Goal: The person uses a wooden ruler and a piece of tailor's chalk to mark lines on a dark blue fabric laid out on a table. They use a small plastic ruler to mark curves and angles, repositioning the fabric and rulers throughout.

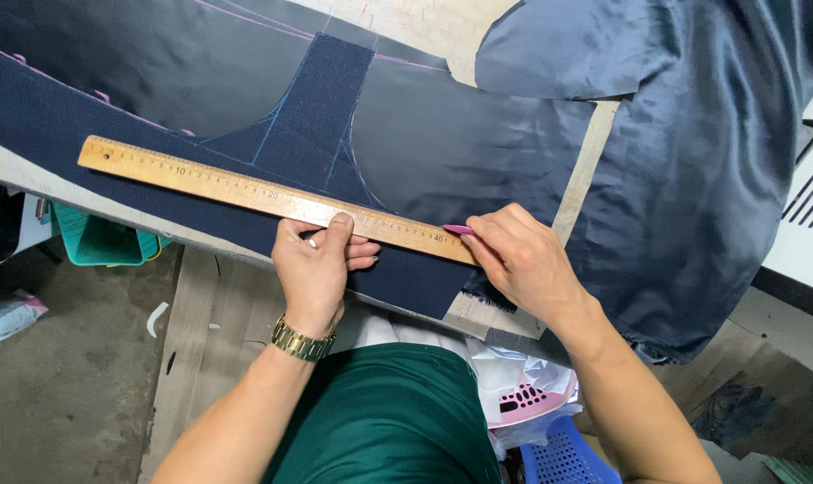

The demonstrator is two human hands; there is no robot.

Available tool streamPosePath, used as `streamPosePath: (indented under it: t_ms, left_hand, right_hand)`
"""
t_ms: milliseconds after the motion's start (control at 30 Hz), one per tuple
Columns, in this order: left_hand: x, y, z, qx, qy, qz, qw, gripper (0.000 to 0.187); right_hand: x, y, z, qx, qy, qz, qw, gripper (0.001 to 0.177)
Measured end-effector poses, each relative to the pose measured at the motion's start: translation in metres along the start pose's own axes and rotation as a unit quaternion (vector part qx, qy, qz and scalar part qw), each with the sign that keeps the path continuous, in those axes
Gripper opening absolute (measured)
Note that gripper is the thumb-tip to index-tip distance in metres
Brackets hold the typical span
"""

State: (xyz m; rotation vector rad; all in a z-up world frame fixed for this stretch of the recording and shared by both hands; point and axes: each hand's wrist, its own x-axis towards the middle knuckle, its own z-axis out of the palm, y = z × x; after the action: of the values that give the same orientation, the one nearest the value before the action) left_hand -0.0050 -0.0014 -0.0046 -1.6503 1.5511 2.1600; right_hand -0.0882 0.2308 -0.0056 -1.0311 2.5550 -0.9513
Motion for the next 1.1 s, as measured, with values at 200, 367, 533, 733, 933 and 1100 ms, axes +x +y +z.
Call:
streamPosePath:
  t_ms: [200, 367, 533, 733, 933, 1100]
  left_hand:
    - [0.000, 0.000, -0.001, -0.001, -0.003, 0.004, 1.000, 0.031]
    - [0.000, -0.001, -0.002, -0.008, -0.004, 0.002, 1.000, 0.033]
    - [0.003, 0.002, -0.005, -0.006, -0.002, 0.005, 1.000, 0.035]
    - [0.008, 0.004, -0.009, 0.000, -0.006, 0.014, 1.000, 0.036]
    - [0.008, 0.005, -0.009, 0.003, -0.009, 0.016, 1.000, 0.036]
    - [0.007, 0.009, -0.012, -0.002, -0.019, 0.013, 1.000, 0.038]
  right_hand:
    - [0.014, -0.013, 0.015, 0.004, 0.009, -0.007, 1.000, 0.009]
    - [0.022, -0.018, 0.015, -0.003, 0.002, -0.015, 1.000, 0.010]
    - [0.022, -0.017, 0.014, -0.019, -0.005, -0.019, 1.000, 0.010]
    - [0.022, -0.018, 0.018, -0.018, -0.003, -0.014, 1.000, 0.011]
    - [0.028, -0.021, 0.033, -0.011, 0.019, -0.015, 1.000, 0.011]
    - [0.054, -0.049, 0.024, 0.000, 0.040, -0.011, 0.999, 0.010]
